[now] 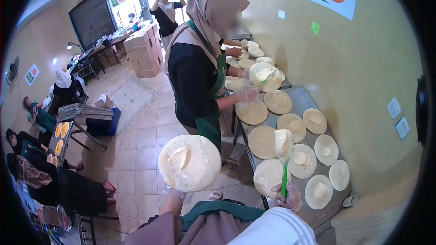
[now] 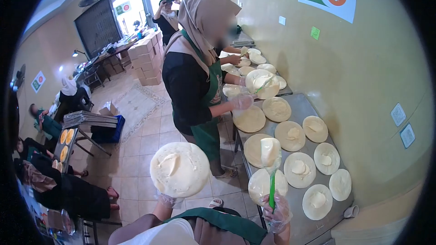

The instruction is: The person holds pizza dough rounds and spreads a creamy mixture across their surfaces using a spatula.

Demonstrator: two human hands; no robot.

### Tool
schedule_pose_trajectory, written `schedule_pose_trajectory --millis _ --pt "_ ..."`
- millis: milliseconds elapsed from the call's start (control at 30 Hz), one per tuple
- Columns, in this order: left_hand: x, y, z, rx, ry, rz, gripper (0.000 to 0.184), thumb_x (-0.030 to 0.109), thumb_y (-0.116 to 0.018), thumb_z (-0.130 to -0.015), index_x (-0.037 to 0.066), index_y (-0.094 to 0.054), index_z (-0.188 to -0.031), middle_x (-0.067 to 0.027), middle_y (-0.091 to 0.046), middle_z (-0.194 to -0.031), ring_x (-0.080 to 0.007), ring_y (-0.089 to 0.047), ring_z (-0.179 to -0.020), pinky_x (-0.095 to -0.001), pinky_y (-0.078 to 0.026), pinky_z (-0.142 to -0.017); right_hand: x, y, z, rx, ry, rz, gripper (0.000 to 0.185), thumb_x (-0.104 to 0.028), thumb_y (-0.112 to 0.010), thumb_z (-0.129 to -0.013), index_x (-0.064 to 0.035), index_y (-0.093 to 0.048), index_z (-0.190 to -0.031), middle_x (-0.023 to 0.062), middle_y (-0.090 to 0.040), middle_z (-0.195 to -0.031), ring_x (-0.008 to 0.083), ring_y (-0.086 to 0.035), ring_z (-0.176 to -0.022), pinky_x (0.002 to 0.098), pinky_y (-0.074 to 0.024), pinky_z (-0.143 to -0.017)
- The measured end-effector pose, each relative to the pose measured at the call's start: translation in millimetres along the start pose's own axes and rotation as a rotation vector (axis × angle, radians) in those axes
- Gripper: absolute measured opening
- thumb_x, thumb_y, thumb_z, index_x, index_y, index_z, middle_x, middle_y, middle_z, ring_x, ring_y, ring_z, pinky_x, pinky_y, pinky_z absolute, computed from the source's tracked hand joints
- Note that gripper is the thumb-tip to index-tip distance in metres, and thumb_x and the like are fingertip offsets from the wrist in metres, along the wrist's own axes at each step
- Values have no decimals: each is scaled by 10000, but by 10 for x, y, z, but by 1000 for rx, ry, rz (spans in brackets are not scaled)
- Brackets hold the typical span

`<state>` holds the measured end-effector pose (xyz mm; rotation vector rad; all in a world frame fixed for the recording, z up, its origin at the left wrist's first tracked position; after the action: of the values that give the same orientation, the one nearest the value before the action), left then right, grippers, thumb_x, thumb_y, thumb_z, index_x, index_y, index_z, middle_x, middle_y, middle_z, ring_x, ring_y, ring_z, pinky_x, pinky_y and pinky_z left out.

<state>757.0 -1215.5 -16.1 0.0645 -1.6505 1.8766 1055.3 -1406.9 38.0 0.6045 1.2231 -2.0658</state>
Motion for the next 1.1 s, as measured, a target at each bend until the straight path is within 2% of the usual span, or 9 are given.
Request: schedule_pose_trajectory --millis 367,700,867,967,1100 --pt "354 -178 186 -40 -134 -49 545 430 -460 -875 128 -414 -1326 -110 -458 -1333 -310 -432 -1223 -506 -312 -1048 -110 -259 -39 42 30 85 473 -466 -366 -938 -32 -533 -851 0 -351 -484 109 -301 -317 251 -244 -285" --pt "584 -372 237 -95 -229 -97 550 422 -481 -867 128 -413 -1326 -109 -457 -1333 -307 -431 -1225 -502 -312 -1049 -249 -420 -66 58 108 140 424 -416 -381 -940 -30 -521 -831 -3 -343 -475 104 -302 -313 247 -239 -287" --pt "715 -583 202 -155 -285 -132 552 418 -491 -863 127 -413 -1327 -109 -457 -1333 -306 -430 -1226 -500 -312 -1050 -259 -502 -163 -87 76 62 378 -373 -372 -939 -30 -512 -869 -4 -359 -498 100 -313 -322 243 -245 -292" --pt "797 -738 179 -207 -328 -158 554 415 -497 -861 127 -412 -1327 -109 -457 -1333 -305 -429 -1227 -499 -312 -1050 -302 -593 -152 -61 121 240 382 -377 -358 -942 -29 -507 -895 -2 -364 -511 103 -319 -334 248 -256 -299" --pt "954 -964 135 -271 -392 -200 557 412 -506 -858 126 -412 -1327 -109 -457 -1333 -303 -428 -1228 -497 -312 -1051 -270 -688 -259 -122 43 153 398 -388 -348 -946 -26 -510 -916 -4 -361 -513 102 -319 -341 251 -261 -304"
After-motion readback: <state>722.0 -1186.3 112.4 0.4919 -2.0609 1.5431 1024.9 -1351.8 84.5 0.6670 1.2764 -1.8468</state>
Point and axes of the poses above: each hand's wrist, its own z-axis away from the middle knuckle, its own y-axis out of the back of the hand, x = y × z, the point moved 7 cm from there along -z, towards the middle knuckle
